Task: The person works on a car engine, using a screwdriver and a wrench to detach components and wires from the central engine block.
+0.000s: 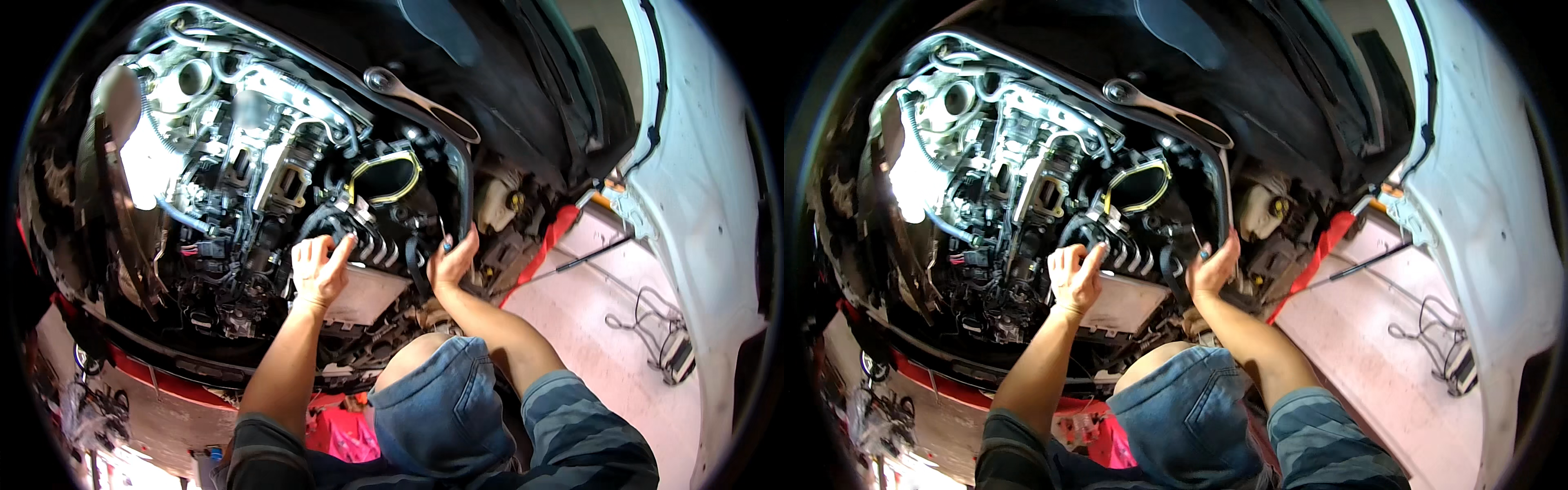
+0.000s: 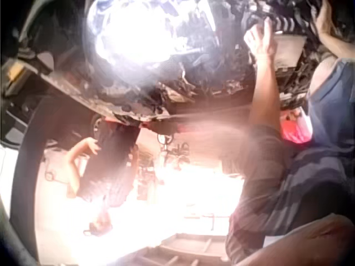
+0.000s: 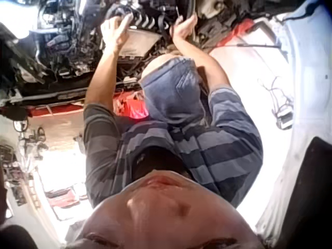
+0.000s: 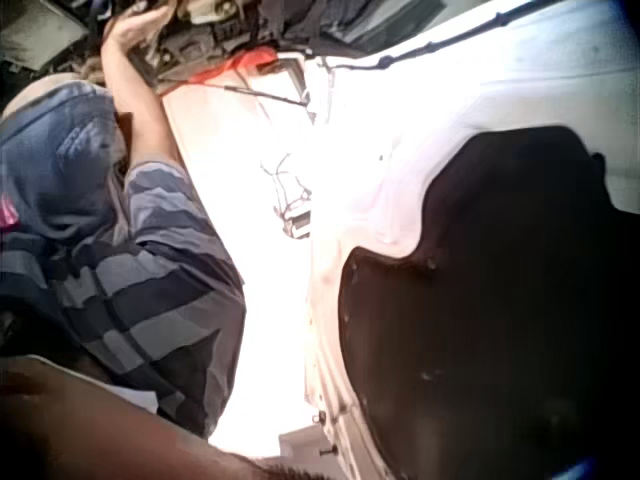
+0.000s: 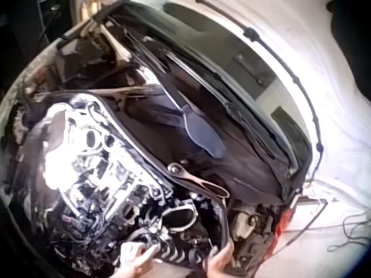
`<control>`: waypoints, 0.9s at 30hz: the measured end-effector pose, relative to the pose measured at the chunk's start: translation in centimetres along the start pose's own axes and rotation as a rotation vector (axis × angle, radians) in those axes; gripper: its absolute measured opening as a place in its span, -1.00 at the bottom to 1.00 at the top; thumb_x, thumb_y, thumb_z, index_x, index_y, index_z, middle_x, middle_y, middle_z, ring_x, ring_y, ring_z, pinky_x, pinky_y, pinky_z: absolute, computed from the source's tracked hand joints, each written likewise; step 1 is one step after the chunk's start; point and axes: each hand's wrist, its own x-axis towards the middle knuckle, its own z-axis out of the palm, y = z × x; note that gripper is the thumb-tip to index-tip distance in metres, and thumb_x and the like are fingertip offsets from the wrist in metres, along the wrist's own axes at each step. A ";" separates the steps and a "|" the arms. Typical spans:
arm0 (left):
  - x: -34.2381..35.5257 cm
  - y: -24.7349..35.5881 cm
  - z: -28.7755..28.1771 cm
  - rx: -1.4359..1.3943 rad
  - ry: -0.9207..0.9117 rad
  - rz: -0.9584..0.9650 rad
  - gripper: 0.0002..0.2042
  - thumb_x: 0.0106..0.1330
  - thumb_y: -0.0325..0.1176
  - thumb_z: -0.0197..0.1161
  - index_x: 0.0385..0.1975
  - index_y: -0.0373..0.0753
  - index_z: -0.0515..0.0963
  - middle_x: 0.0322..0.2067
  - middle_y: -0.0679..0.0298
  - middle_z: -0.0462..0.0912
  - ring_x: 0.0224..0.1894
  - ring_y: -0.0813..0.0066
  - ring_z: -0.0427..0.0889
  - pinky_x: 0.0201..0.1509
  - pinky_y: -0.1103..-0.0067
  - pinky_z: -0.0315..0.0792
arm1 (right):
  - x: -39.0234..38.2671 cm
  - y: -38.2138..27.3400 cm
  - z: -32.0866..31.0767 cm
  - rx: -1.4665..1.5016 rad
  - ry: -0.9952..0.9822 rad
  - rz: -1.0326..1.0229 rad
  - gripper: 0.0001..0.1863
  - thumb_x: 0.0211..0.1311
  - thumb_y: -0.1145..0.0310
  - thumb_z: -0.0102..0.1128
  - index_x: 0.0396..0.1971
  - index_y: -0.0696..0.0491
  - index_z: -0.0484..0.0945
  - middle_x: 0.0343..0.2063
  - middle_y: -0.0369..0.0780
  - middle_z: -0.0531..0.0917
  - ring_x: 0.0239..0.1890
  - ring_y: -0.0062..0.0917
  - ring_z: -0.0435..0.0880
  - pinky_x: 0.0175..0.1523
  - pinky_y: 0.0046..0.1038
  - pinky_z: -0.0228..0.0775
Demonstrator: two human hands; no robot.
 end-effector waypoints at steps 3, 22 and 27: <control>-0.4 -0.1 -0.2 -0.024 0.011 -0.033 -0.53 -0.03 -0.49 0.21 -0.05 0.09 0.59 -0.36 0.34 0.43 -0.30 0.34 0.46 -0.14 0.41 0.31 | -0.3 0.4 -0.4 0.005 -0.043 -0.053 -0.39 0.26 0.36 0.09 0.25 0.26 0.15 0.16 0.14 0.32 0.18 0.08 0.31 0.30 -0.12 0.11; -0.5 0.1 -0.5 -0.038 0.045 -0.136 -0.63 0.04 -0.38 0.32 -0.08 -0.14 0.53 -0.27 0.25 0.50 -0.25 0.25 0.49 -0.13 0.38 0.37 | 21.0 -21.5 -1.5 0.395 -0.841 -1.249 -0.74 0.20 0.51 0.10 -0.17 0.28 0.32 -0.64 -0.14 0.48 -0.59 -0.33 0.52 -0.43 -0.38 0.41; -0.5 0.1 -0.1 -0.035 0.054 -0.126 -0.67 0.01 -0.38 0.33 -0.17 -0.14 0.53 -0.27 0.25 0.52 -0.26 0.28 0.52 -0.13 0.40 0.39 | 20.4 -22.4 3.5 0.014 -0.885 -1.329 -0.87 0.05 0.39 0.12 -0.52 0.15 0.54 -0.59 -0.15 0.55 -0.56 -0.32 0.60 -0.46 -0.36 0.49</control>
